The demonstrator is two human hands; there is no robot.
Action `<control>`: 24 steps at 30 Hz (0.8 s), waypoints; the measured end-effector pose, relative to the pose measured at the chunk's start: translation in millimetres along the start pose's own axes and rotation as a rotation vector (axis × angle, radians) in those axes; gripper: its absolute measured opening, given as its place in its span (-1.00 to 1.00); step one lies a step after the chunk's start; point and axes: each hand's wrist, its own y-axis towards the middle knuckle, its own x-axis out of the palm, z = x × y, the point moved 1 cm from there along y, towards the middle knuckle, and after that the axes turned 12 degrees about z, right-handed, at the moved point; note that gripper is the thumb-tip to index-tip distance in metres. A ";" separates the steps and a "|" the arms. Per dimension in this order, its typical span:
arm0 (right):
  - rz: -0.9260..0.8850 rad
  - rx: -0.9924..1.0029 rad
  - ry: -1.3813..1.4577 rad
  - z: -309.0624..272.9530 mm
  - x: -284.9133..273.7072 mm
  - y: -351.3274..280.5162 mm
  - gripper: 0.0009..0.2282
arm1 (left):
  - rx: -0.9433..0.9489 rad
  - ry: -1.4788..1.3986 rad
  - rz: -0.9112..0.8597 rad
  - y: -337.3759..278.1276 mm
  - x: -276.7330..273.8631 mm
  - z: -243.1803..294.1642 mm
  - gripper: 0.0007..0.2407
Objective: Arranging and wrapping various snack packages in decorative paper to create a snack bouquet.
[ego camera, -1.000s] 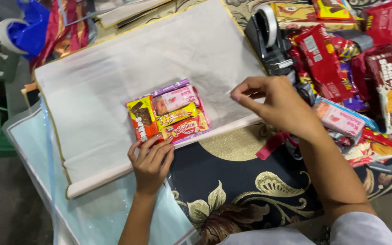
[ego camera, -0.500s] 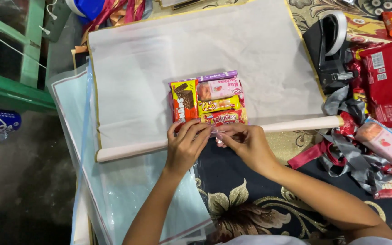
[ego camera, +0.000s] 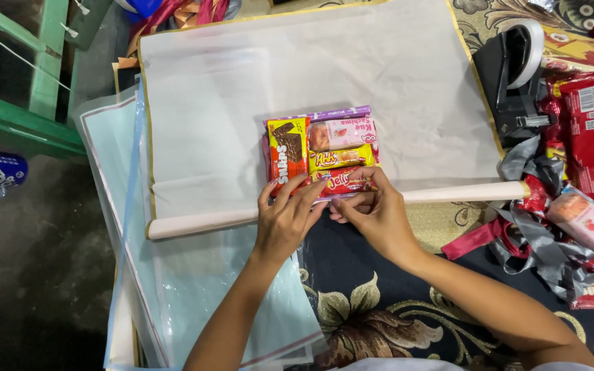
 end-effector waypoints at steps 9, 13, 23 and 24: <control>0.002 -0.005 -0.023 10.6 1.2 1.8 -0.65 | 0.051 0.057 -0.014 6.8 -2.9 2.1 -0.76; -0.003 -0.016 -0.033 -1.4 2.5 -2.4 -0.65 | 0.043 0.046 -0.018 5.2 -0.3 1.8 -0.82; 0.026 0.014 0.039 10.5 1.4 -19.2 -0.57 | 0.023 0.066 -0.030 3.2 0.2 2.4 -0.83; 0.046 0.019 0.048 13.9 1.8 -20.1 -0.58 | 0.019 0.061 -0.033 3.4 -0.1 2.7 -0.83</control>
